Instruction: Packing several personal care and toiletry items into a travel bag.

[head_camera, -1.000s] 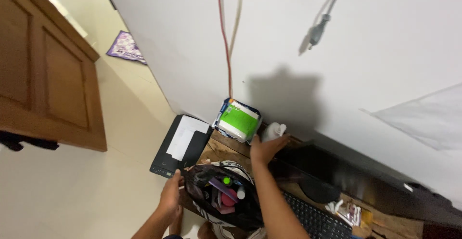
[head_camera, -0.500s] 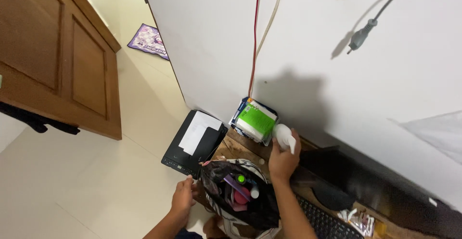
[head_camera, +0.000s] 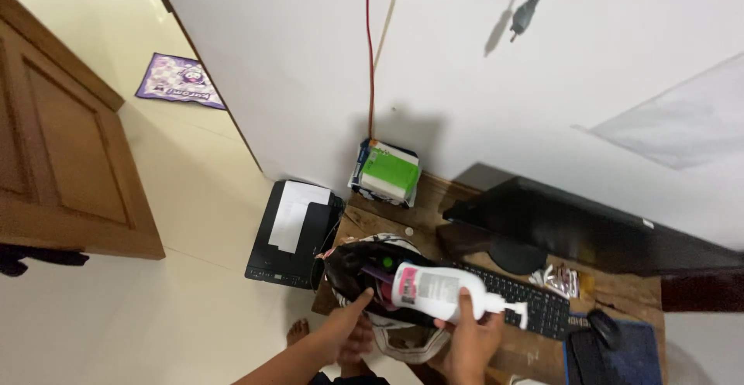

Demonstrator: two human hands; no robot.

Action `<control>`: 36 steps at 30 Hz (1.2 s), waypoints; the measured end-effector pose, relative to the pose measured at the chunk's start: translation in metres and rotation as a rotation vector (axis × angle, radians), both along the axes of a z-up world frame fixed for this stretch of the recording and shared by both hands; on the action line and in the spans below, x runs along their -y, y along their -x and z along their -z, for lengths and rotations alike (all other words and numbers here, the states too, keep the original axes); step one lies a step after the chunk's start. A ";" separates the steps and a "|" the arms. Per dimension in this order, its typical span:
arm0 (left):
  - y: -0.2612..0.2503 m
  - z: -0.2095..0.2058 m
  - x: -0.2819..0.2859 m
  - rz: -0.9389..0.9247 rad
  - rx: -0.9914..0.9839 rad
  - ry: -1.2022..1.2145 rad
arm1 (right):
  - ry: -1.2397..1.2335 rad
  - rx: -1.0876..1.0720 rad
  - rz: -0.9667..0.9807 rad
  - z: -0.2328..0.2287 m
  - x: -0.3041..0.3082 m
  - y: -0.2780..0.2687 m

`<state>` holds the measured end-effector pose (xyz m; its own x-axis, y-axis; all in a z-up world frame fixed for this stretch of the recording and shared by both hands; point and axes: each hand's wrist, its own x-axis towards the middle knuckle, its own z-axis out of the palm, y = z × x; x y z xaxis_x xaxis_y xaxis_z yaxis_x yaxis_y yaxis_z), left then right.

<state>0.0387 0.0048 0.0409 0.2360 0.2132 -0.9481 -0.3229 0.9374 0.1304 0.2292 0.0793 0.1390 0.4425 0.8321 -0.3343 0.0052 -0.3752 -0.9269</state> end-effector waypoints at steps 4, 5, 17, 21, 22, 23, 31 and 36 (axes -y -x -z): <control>0.005 0.046 0.004 -0.094 -0.117 -0.114 | 0.091 -0.009 0.045 0.028 0.020 0.019; 0.011 0.039 0.005 -0.023 -0.149 -0.188 | 0.126 -0.030 0.040 0.032 0.021 0.025; 0.022 0.054 0.032 -0.017 -0.198 -0.564 | 0.528 -0.272 -0.173 0.131 0.014 0.041; 0.026 0.057 0.028 -0.046 -0.161 -0.559 | 0.593 -0.304 -0.215 0.133 0.015 0.041; 0.027 0.052 0.027 -0.043 -0.160 -0.560 | 0.592 -0.304 -0.212 0.135 0.015 0.038; 0.029 0.047 0.028 -0.039 -0.155 -0.545 | 0.589 -0.235 -0.283 0.139 0.016 0.035; 0.040 0.045 0.022 0.037 -0.218 -0.530 | 0.634 0.930 -1.107 0.043 0.022 0.005; 0.039 0.045 0.015 -0.003 -0.217 -0.463 | 0.136 1.469 -1.563 0.067 0.015 -0.063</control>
<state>-0.0008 -0.0101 -0.0042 0.0431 0.6228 -0.7812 -0.2449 0.7647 0.5961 0.2921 0.0645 0.0719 -0.4750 0.6847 -0.5528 0.7971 0.6009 0.0594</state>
